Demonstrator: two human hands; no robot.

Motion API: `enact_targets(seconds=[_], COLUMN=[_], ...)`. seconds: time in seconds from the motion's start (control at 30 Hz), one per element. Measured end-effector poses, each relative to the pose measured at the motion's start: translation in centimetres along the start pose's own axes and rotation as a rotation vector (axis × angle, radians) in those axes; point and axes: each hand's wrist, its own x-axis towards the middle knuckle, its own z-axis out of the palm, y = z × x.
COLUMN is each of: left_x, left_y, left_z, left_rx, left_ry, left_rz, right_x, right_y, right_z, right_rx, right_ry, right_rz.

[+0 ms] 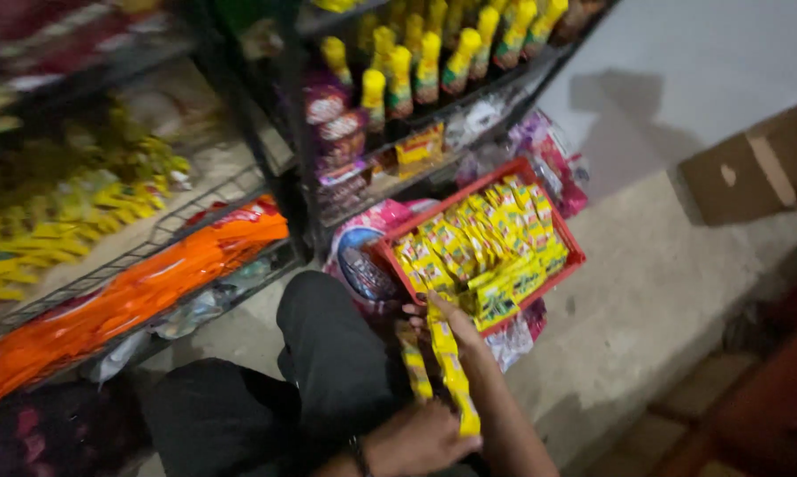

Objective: Stocking shelves with small seasoning packets from a red plastic crate.

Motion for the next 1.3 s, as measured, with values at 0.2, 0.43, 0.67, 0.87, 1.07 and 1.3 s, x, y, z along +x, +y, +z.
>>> enact_targets(seconds=[0.2, 0.43, 0.67, 0.87, 1.07, 1.3], left_x=[-4.4, -12.1, -15.8, -18.7, -21.2, -21.3], left_y=[3.3, 6.4, 5.7, 4.2, -0.9, -5.9], left_z=[-6.5, -16.9, -16.5, -16.2, -14.3, -11.6], left_rx=[0.206, 0.455, 0.25, -0.361, 0.075, -0.901], left_ry=[0.067, 0.793, 0.641, 0.516, 0.946, 0.81], left_rz=[-0.11, -0.134, -0.05, 0.051, -0.371, -0.053], right_x=[-6.4, -13.9, -19.1, -20.6, -18.8, -15.8], right_y=[-3.7, -5.6, -5.7, -4.5, -2.2, 2.4], right_z=[6.8, 13.6, 25.3, 32.5, 34.4, 34.2], right_rx=[-0.234, -1.072, -2.126, -2.349, -2.263, -1.762], right_ry=[-0.272, -0.77, -0.903, -0.85, -0.525, -0.378], right_rz=[-0.144, -0.173, -0.274, -0.386, -0.875, -0.851])
